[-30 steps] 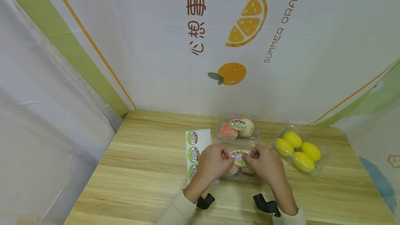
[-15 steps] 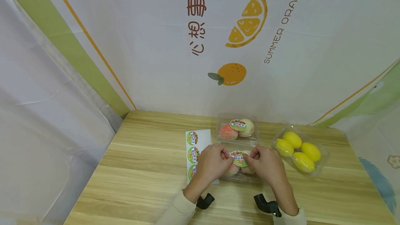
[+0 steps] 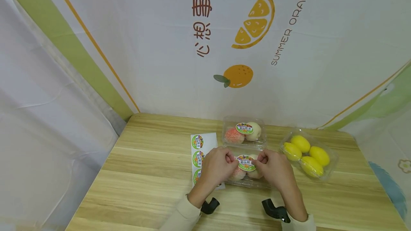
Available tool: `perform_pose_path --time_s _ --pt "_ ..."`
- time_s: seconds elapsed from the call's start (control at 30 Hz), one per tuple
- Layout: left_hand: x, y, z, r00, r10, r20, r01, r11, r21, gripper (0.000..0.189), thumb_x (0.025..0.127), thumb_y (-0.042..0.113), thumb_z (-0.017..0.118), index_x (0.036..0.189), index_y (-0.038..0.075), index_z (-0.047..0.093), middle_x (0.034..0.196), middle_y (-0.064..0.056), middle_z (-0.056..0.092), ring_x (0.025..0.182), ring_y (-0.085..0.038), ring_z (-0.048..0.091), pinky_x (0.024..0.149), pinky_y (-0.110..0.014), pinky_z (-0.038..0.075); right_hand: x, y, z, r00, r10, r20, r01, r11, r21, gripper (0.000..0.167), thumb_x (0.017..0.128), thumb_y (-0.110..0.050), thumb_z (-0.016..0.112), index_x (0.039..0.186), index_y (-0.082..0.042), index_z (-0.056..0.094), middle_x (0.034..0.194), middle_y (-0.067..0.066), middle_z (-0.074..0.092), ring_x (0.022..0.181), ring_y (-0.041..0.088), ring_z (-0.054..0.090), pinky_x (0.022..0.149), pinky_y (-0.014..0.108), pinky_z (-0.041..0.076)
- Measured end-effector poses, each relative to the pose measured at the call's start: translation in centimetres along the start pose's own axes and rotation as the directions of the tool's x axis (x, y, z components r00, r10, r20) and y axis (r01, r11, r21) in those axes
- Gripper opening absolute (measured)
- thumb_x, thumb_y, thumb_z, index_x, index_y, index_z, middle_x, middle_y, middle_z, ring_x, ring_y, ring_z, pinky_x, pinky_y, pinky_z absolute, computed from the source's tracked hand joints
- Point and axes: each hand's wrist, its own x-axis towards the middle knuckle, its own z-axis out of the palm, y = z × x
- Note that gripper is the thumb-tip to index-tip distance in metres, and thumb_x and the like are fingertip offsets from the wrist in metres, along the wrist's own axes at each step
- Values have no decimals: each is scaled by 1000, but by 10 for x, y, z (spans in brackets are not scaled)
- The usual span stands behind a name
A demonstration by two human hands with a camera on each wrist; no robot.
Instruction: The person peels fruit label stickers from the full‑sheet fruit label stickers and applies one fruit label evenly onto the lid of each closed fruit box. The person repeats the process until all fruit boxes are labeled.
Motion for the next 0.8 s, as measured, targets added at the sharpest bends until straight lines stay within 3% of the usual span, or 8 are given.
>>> perform_pose_path --time_s 0.17,0.27,0.37,0.5,0.8 --pt "1 -1 1 1000 29 -3 -29 999 -13 18 86 22 85 75 25 71 73 14 56 72 -5 51 59 -25 43 0 1 -2 999 -51 4 51 997 52 15 94 -20 88 92 -11 75 77 -4 66 69 15 57 62 32 47" --pt "2 0 1 995 99 5 -98 995 -34 13 88 21 86 80 22 76 76 12 59 76 -5 51 64 -24 43 0 1 -2 993 -113 -15 114 991 75 12 94 -17 89 93 -12 78 80 -5 66 71 14 56 63 30 47" --pt "2 0 3 980 199 16 -199 979 -34 5 89 19 88 90 18 83 80 10 62 79 -7 50 67 -22 41 1 1 0 981 -189 -43 192 978 77 10 93 -11 89 92 -13 79 80 -6 64 71 12 55 62 28 47" --pt "1 -1 5 957 291 19 -291 957 10 14 89 22 91 101 17 88 86 7 65 82 -8 51 70 -20 40 3 0 5 963 -265 -54 268 961 69 10 91 -5 89 91 -12 81 80 -7 63 71 10 55 63 27 49" --pt "-1 0 6 941 339 8 -339 939 55 13 89 17 91 102 14 88 89 3 69 84 -12 54 72 -22 42 4 -4 14 954 -293 -65 295 955 31 17 86 -3 91 88 -17 82 80 -11 63 68 6 54 61 27 47"
